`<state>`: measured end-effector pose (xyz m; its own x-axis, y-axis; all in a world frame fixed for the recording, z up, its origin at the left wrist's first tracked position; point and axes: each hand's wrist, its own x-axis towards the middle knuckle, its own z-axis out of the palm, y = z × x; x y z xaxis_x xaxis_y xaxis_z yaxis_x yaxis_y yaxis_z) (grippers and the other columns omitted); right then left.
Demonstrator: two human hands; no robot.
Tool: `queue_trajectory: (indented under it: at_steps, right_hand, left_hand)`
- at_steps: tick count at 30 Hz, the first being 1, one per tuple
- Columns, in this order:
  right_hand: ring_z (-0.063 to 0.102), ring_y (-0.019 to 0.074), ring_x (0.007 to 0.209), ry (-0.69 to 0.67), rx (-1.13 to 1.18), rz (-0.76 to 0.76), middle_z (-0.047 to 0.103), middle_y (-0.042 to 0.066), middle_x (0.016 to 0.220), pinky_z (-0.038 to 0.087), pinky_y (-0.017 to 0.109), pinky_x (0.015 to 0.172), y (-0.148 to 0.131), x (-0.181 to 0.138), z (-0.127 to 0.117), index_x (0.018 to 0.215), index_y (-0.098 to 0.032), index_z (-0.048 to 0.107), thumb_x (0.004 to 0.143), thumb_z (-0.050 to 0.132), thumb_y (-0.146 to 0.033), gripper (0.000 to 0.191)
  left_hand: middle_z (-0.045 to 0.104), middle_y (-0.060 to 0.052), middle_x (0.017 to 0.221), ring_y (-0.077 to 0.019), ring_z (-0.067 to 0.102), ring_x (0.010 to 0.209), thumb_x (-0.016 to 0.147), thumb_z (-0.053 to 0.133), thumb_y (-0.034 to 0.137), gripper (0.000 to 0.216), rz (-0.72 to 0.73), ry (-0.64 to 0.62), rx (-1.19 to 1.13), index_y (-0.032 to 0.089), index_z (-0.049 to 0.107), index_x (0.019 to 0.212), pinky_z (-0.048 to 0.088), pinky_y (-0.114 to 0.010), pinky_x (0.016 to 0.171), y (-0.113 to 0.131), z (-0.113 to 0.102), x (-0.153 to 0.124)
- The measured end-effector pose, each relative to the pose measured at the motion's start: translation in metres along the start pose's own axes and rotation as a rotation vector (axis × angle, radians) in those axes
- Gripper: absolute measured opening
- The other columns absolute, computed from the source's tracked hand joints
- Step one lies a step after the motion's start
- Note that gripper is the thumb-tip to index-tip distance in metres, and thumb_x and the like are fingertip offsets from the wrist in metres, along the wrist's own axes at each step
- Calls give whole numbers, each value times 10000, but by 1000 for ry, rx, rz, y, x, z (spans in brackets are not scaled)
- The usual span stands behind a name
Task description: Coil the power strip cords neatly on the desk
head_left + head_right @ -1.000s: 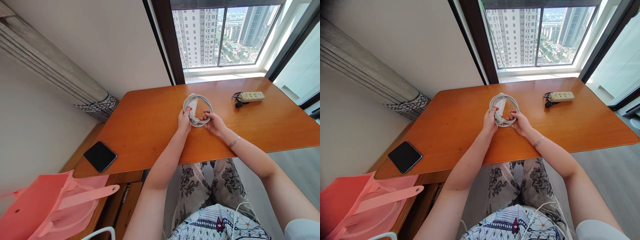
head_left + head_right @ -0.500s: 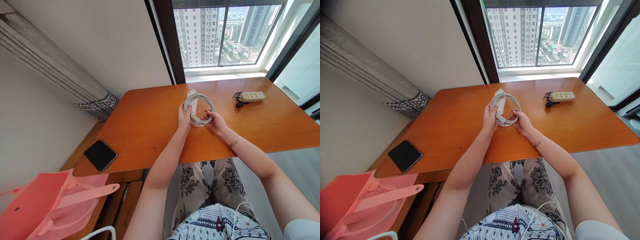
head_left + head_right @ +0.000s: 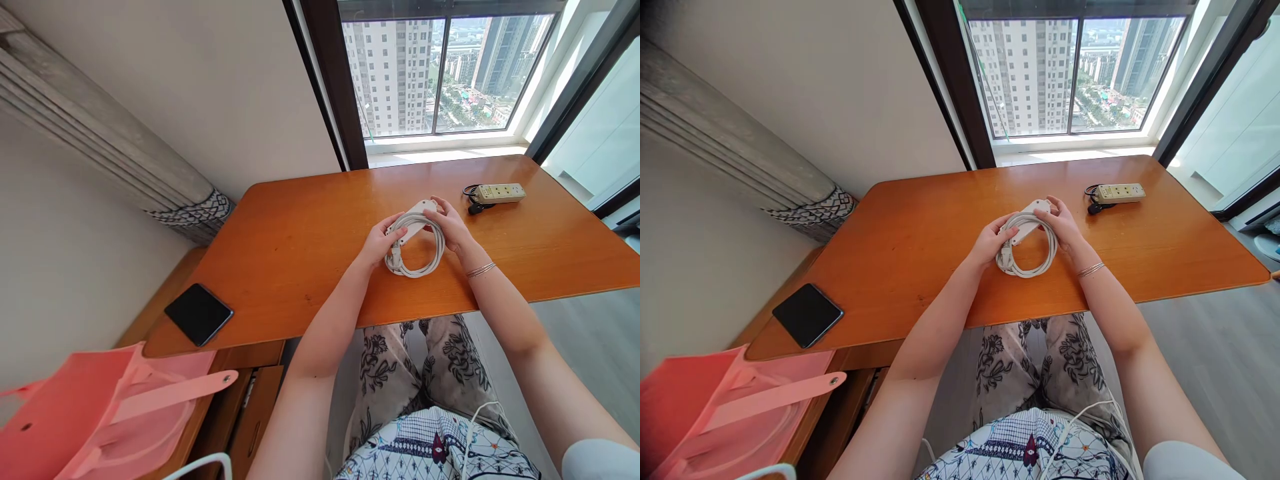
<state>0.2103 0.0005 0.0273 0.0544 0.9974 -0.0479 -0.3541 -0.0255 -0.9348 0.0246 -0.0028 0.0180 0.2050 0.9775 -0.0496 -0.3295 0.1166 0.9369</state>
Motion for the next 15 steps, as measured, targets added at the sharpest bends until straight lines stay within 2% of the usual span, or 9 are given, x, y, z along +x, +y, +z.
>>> queue_trajectory:
  at_steps: [3,6,12,15]
  right_hand:
    - [683,146,773,-62,-68,21,676,-42,875,610,244,619,-1,0,-3,1204,-253,568,554,924,-264,741]
    - [684,152,775,-88,-101,46,673,-38,879,624,257,617,2,1,-3,1173,-242,570,510,939,-249,759]
    - [660,149,768,19,-176,-1,647,-30,880,602,247,603,10,6,-6,1080,-235,608,501,934,-287,666]
    - [651,146,750,57,-225,3,644,-25,886,587,244,578,7,10,-10,1066,-244,605,499,927,-286,653]
  left_hand:
    - [772,-54,961,-148,677,772,617,909,169,428,-10,-16,49,191,774,1022,521,-228,672,-2,-2,0]
    - [759,-60,940,-154,677,745,631,903,171,426,-30,-2,79,190,754,1029,515,-239,649,-4,-4,1]
    - [753,-82,992,-190,700,842,662,897,248,406,-75,-62,85,186,722,1023,533,-294,777,-10,-8,7]
    - [752,-89,1025,-194,695,914,721,852,330,336,-52,-18,77,194,718,999,518,-283,802,-12,-13,14]
